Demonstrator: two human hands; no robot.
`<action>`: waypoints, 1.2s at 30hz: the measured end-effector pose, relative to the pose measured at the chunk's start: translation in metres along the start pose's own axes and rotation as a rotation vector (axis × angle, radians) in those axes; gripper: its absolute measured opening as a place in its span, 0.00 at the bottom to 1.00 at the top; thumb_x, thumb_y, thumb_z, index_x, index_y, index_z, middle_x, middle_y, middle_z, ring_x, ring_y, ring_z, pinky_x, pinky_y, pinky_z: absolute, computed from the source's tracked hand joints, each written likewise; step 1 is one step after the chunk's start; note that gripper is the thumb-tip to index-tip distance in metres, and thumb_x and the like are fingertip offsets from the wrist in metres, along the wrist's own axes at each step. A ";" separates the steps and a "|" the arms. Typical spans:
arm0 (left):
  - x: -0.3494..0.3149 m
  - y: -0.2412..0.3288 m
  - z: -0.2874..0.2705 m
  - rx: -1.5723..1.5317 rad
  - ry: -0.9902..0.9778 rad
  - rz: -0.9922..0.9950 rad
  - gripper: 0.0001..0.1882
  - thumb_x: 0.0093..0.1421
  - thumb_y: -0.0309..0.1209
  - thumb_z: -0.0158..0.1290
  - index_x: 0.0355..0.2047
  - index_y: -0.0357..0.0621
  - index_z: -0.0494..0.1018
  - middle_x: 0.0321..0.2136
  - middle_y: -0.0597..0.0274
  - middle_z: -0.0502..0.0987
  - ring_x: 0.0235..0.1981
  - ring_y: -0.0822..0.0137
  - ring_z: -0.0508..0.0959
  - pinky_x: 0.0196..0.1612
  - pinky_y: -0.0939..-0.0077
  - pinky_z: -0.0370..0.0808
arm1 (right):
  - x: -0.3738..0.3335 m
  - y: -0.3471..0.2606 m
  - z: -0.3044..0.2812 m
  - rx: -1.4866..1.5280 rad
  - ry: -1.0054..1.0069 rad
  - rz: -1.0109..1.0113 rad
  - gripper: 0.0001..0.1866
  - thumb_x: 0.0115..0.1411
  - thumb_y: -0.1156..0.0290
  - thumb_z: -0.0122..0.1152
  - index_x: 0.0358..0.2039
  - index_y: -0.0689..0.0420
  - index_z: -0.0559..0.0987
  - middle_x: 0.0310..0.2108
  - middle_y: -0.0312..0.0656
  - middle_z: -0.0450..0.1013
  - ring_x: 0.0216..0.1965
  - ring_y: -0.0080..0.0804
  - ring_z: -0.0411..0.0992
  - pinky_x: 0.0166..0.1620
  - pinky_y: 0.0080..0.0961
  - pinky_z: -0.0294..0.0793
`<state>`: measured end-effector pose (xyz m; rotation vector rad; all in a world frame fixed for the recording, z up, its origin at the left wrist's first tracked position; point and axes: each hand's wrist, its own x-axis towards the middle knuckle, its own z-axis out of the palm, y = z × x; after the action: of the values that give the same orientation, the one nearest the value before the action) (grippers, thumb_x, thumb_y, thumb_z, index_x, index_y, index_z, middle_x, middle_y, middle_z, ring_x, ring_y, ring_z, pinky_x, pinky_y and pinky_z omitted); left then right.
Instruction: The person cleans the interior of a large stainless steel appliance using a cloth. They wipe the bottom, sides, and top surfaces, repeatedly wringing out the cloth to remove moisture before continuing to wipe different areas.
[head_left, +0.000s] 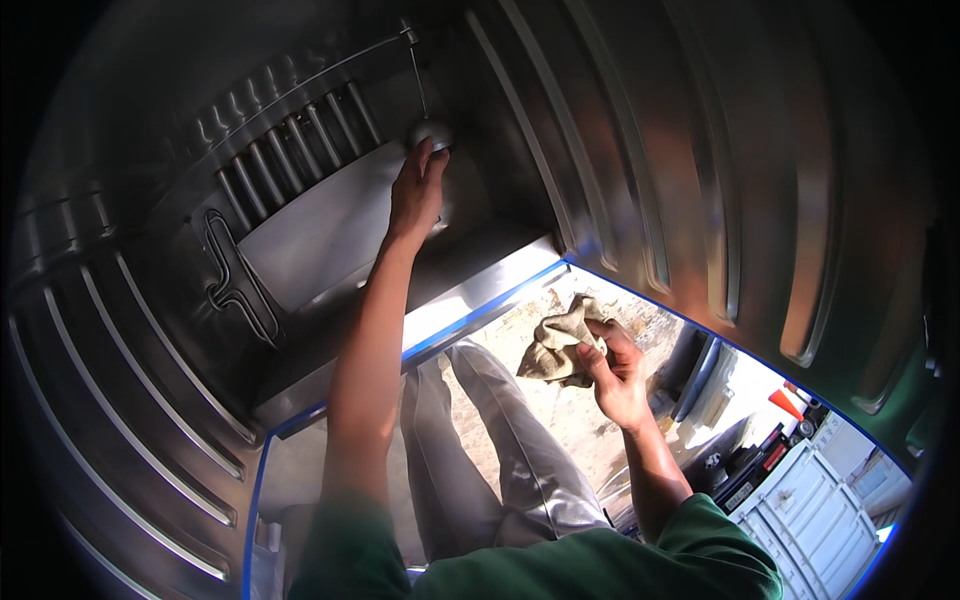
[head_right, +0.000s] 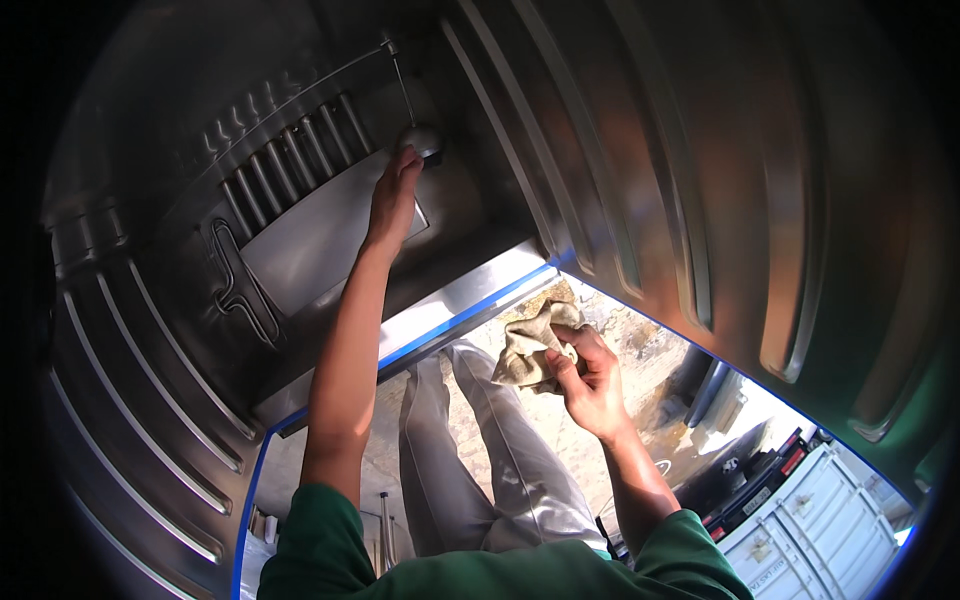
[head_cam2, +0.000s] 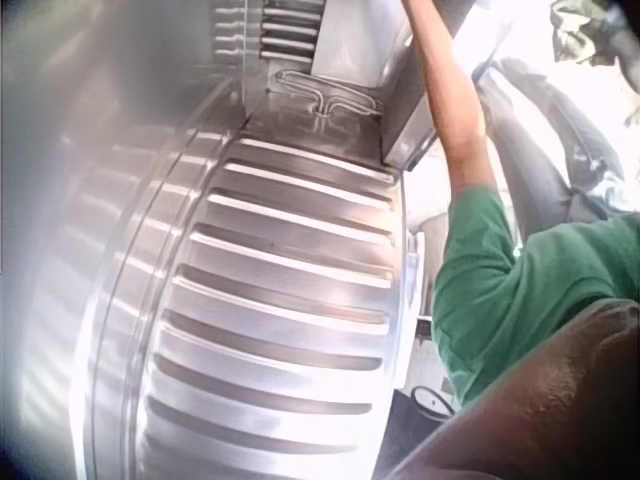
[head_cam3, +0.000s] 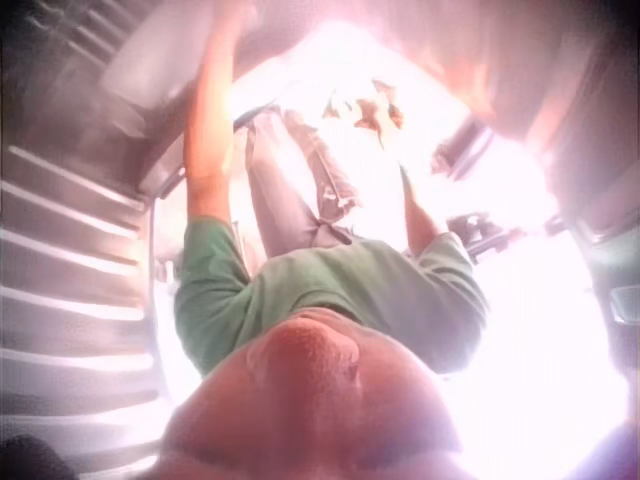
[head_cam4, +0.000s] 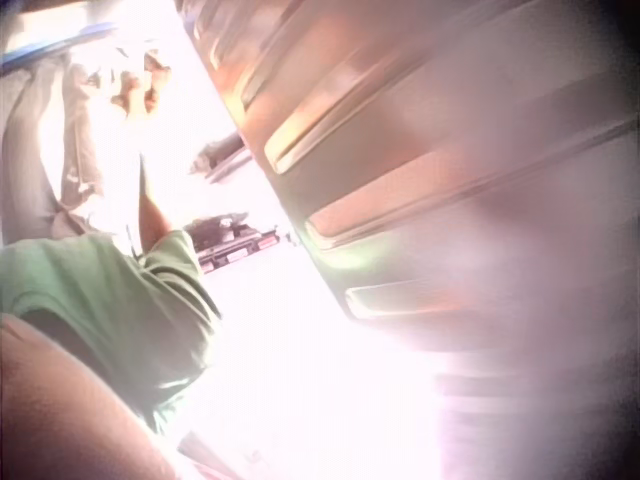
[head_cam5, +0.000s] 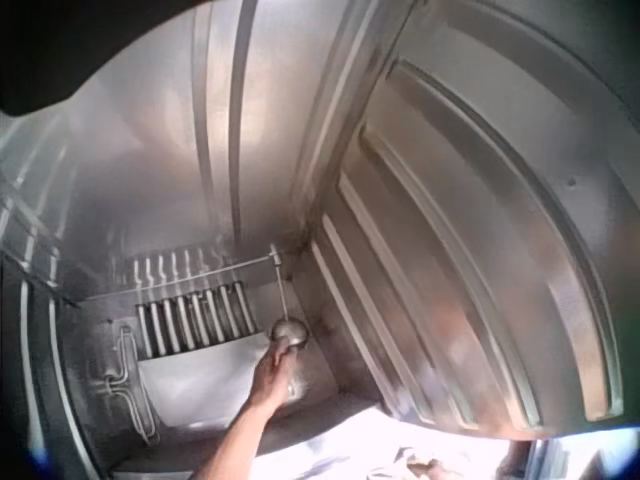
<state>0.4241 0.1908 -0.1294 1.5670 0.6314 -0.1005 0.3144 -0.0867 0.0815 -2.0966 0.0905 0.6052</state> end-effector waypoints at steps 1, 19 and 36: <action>-0.025 0.001 -0.003 -0.126 0.007 -0.014 0.30 0.73 0.44 0.51 0.65 0.32 0.67 0.61 0.43 0.75 0.64 0.55 0.74 0.67 0.67 0.67 | -0.004 -0.001 -0.002 0.058 -0.013 -0.104 0.15 0.64 0.74 0.66 0.51 0.65 0.81 0.32 0.41 0.72 0.34 0.30 0.70 0.39 0.24 0.70; -0.272 -0.047 -0.105 0.367 0.776 0.100 0.11 0.69 0.28 0.55 0.49 0.37 0.78 0.40 0.54 0.82 0.42 0.60 0.82 0.48 0.66 0.77 | 0.292 0.107 0.205 -1.474 -0.398 -0.207 0.14 0.68 0.63 0.60 0.49 0.54 0.85 0.49 0.50 0.81 0.49 0.44 0.82 0.42 0.45 0.85; -0.235 -0.089 -0.146 0.803 0.998 0.209 0.22 0.62 0.32 0.56 0.56 0.38 0.70 0.49 0.46 0.75 0.48 0.45 0.74 0.53 0.49 0.69 | 0.311 0.113 0.204 -1.821 -0.631 -0.255 0.14 0.65 0.61 0.62 0.47 0.53 0.85 0.51 0.47 0.79 0.50 0.42 0.80 0.45 0.42 0.83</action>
<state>0.1421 0.2483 -0.0908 2.4459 1.2876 0.7121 0.4760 0.0633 -0.2391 -3.2302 -1.6075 1.4409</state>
